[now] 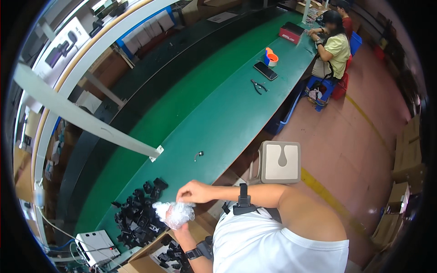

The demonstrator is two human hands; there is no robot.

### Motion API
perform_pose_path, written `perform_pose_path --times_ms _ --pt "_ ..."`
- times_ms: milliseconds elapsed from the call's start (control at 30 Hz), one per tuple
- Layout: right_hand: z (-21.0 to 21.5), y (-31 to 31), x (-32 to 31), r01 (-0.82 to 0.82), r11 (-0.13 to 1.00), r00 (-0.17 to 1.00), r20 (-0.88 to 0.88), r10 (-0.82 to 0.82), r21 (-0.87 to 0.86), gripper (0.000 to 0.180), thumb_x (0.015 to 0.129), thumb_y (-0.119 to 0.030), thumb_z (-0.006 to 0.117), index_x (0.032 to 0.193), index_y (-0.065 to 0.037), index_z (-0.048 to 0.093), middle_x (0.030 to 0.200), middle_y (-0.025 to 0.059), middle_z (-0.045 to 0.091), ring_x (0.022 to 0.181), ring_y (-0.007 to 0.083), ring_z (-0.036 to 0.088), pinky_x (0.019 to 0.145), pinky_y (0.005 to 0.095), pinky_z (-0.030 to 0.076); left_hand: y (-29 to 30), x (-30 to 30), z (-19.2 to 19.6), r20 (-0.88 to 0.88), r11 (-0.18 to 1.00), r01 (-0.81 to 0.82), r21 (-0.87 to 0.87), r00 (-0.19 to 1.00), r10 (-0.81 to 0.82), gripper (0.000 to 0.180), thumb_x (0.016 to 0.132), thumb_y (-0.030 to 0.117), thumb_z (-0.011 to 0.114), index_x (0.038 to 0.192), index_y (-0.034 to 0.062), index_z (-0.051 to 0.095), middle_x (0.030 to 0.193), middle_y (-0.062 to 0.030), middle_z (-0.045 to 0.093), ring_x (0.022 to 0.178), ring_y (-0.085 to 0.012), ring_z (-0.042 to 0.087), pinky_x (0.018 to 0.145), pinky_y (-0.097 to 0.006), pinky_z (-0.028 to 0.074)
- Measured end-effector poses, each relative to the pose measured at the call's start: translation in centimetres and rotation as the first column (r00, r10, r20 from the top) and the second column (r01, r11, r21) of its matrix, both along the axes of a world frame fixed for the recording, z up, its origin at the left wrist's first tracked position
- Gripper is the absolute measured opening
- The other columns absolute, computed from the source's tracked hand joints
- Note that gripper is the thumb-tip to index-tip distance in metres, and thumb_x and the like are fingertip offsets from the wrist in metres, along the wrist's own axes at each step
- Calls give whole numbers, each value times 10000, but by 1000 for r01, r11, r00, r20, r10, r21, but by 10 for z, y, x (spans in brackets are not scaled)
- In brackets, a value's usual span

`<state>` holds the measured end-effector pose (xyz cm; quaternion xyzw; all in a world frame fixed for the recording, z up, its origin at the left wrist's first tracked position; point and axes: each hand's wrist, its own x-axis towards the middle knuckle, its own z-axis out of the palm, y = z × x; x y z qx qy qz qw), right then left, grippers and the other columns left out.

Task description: The person unpacks small black electronic components from a cardboard box, places them on a green workbench, and then repacks them into individual plastic bags. The person handles the components one at a time, arranging them in the box and on the table.

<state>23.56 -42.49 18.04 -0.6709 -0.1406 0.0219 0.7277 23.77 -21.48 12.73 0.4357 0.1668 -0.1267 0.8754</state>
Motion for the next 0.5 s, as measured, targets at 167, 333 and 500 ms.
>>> perform_pose_path --times_ms 167,333,500 --pt "-14 -66 20 325 935 928 -239 -287 141 155 862 -181 661 891 -33 692 757 36 669 644 70 580 595 249 484 -7 9 -7 -54 990 53 -133 997 -60 220 831 138 623 1032 89 548 915 -74 604 815 -247 618 713 -414 534" --pt "12 -91 18 449 890 885 -180 -430 82 215 828 -82 701 1017 -28 612 805 52 648 669 70 574 625 240 496 -23 4 32 213 982 191 15 959 -189 594 778 29 622 1339 19 425 943 -73 586 763 -185 575 658 -332 511" --pt "22 -87 17 469 878 869 -124 -478 -97 146 899 -128 626 900 18 625 771 84 682 645 83 605 603 238 485 -64 5 92 295 879 403 256 833 -468 909 632 116 744 1436 2 336 905 25 501 820 -88 495 798 -233 441"
